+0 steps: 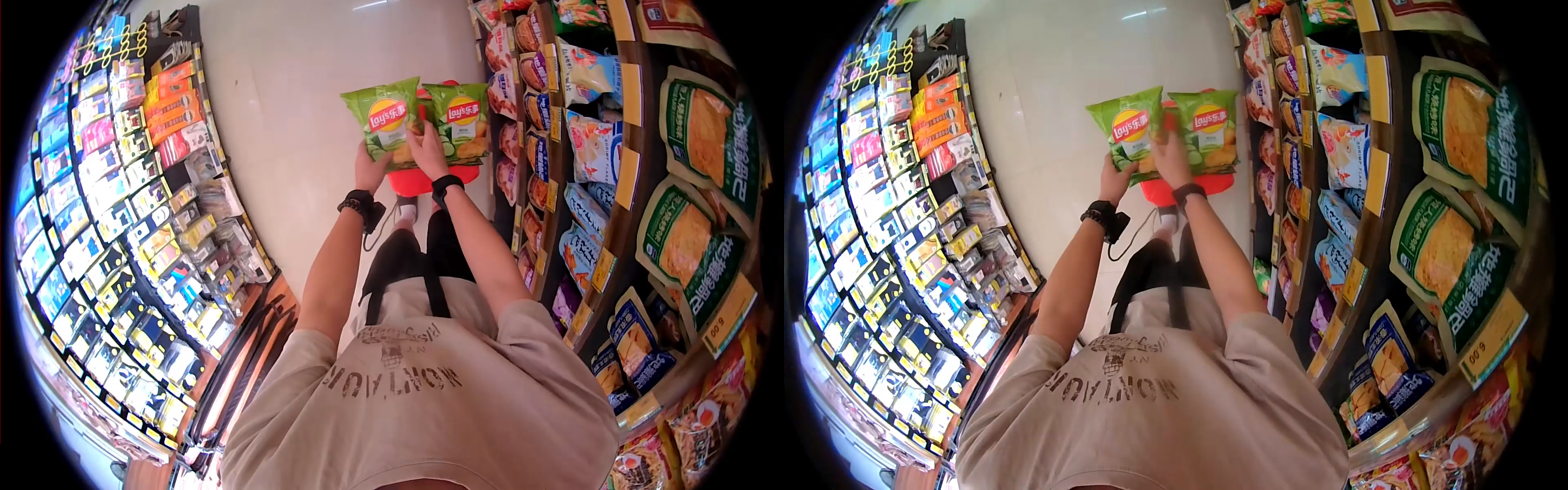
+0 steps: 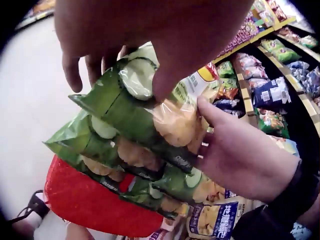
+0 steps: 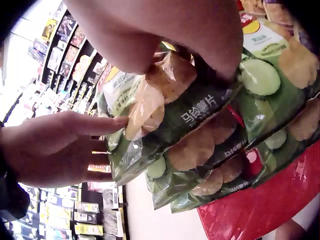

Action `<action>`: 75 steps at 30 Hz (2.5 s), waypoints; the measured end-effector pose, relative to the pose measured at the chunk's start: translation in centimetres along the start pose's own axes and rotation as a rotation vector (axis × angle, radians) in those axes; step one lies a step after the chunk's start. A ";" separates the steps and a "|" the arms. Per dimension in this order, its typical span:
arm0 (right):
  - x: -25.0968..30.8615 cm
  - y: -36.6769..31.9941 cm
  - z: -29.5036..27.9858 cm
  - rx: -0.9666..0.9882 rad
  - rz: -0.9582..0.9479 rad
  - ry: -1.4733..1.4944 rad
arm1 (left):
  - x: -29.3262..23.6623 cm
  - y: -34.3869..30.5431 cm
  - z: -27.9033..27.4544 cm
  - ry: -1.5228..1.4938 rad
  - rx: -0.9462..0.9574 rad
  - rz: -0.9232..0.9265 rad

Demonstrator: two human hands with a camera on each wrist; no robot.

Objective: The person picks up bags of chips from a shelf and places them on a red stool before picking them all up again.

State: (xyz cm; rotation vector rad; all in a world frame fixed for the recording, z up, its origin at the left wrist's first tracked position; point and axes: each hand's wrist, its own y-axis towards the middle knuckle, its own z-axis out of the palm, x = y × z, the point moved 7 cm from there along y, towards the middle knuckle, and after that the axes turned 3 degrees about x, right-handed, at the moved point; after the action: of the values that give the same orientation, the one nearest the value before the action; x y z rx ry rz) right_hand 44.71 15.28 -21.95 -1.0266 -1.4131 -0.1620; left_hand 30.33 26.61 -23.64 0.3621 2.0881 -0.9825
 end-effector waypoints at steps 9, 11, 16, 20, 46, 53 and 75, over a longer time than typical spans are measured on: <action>-0.4 0.9 -0.1 -0.163 -0.033 -0.175 | -0.4 -0.1 0.3 0.132 -0.008 -0.030; 0.3 0.5 -0.6 -0.232 -0.139 -0.203 | -1.1 -0.7 0.0 0.137 -0.031 -0.029; 2.1 -1.0 -2.5 -0.234 -0.226 -0.181 | -4.0 -3.8 -1.9 0.171 -0.063 0.092; 1.9 -2.0 -4.1 -0.154 -0.211 -0.157 | -4.6 -6.9 -3.8 0.203 -0.093 0.124; -11.3 -16.3 -4.3 0.115 -0.115 -0.272 | 29.0 -24.4 -16.6 -0.260 -0.098 -0.480; -9.7 -24.9 0.4 0.130 -0.164 -0.167 | 28.7 -24.6 -20.7 -0.321 -0.102 -0.289; -12.3 -61.0 -4.9 -0.974 -0.132 0.235 | -0.4 -35.6 -1.6 0.458 0.919 0.895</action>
State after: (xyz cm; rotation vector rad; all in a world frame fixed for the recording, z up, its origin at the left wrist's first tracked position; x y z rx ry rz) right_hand 5.97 -29.40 -1.87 -1.6206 -1.1687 -1.1111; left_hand 10.56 4.28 -4.05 1.9247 1.3714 -1.2587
